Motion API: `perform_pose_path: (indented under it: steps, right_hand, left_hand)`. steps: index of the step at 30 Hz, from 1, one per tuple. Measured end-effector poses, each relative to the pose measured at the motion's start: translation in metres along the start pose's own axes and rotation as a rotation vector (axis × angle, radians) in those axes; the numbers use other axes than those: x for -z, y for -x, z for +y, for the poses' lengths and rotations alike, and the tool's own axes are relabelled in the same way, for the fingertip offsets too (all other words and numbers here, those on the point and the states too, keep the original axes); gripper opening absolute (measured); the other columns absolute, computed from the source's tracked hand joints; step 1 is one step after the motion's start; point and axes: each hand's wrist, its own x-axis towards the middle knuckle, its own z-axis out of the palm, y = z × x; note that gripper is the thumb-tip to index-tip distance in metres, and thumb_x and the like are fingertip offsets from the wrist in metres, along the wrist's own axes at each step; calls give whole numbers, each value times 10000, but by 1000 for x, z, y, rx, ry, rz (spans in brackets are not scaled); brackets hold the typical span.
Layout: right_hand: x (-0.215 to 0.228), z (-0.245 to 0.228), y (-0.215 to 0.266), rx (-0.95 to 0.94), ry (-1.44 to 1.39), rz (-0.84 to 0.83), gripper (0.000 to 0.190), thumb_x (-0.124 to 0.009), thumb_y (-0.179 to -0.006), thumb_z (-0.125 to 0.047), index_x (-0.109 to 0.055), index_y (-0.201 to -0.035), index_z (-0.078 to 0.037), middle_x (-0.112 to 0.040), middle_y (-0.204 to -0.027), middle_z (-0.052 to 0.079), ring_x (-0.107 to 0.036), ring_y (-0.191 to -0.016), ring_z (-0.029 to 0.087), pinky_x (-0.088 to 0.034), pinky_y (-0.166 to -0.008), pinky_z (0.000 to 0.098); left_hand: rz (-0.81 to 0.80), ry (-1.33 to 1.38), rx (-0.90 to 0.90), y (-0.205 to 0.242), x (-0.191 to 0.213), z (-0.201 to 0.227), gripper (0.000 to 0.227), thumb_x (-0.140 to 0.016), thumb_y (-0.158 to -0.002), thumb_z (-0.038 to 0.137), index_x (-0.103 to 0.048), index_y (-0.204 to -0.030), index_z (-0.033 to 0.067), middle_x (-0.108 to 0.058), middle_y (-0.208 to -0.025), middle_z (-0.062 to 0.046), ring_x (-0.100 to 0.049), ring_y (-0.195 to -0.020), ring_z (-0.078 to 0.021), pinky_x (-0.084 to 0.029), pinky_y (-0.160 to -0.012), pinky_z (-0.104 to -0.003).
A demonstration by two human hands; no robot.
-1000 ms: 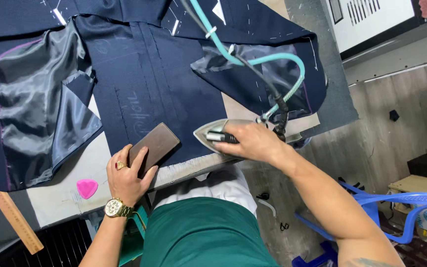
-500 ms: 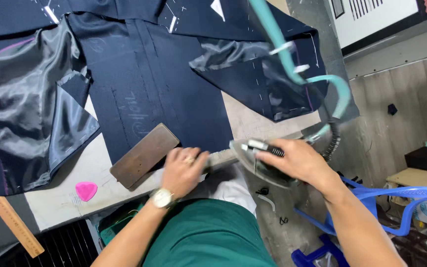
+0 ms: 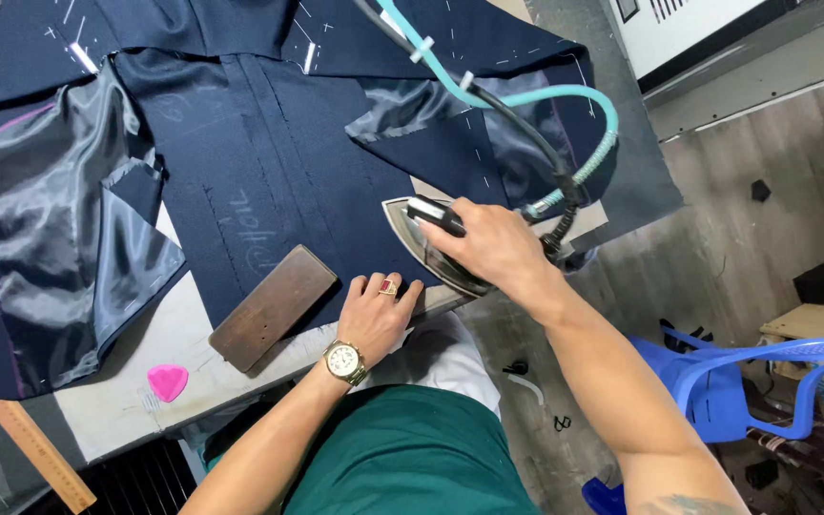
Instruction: The person irons a dark blue jacket laid out on a work table. They use a steam iron to press the sleeves and body, frequently adjusting the fabric and using a wooden pressing block to shape the seams.
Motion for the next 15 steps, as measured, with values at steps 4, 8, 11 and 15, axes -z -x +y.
perform_pose_path:
  steps: [4, 8, 11, 15]
  right_hand:
    - [-8, -12, -14, 123, 59, -63, 659, -505, -937, -696, -665, -980, -57, -744, -881, 230, -734, -939, 423, -564, -824, 525]
    - [-19, -3, -17, 250, 142, -129, 634, -497, -957, -682, -634, -983, -63, -735, -886, 232, -729, -926, 435, -561, -794, 544]
    - [-11, -9, 0, 313, 171, -203, 645, -528, -935, -688, -629, -958, -51, -726, -900, 269, -718, -940, 463, -559, -814, 583]
    - [-12, -7, 21, 326, 207, -295, 589, -534, -938, -663, -607, -952, -78, -739, -931, 233, -723, -972, 431, -565, -843, 557]
  left_hand:
    - [69, -13, -2, 1, 0, 2, 315, -614, -912, 203, -650, -1221, 158, -577, -1021, -133, -558, -909, -301, -424, -808, -446]
    - [112, 33, 7, 8, 4, 4, 306, -648, -898, 205, -665, -1198, 150, -603, -1028, -139, -583, -933, -315, -428, -823, -448]
    - [126, 96, 17, 19, 26, 2, 434, -744, -827, 236, -646, -1241, 153, -627, -1066, -139, -610, -983, -317, -443, -878, -481]
    - [300, 60, 108, 38, 54, -20, 299, -651, -905, 195, -690, -1201, 172, -662, -1067, -116, -655, -978, -280, -453, -887, -446]
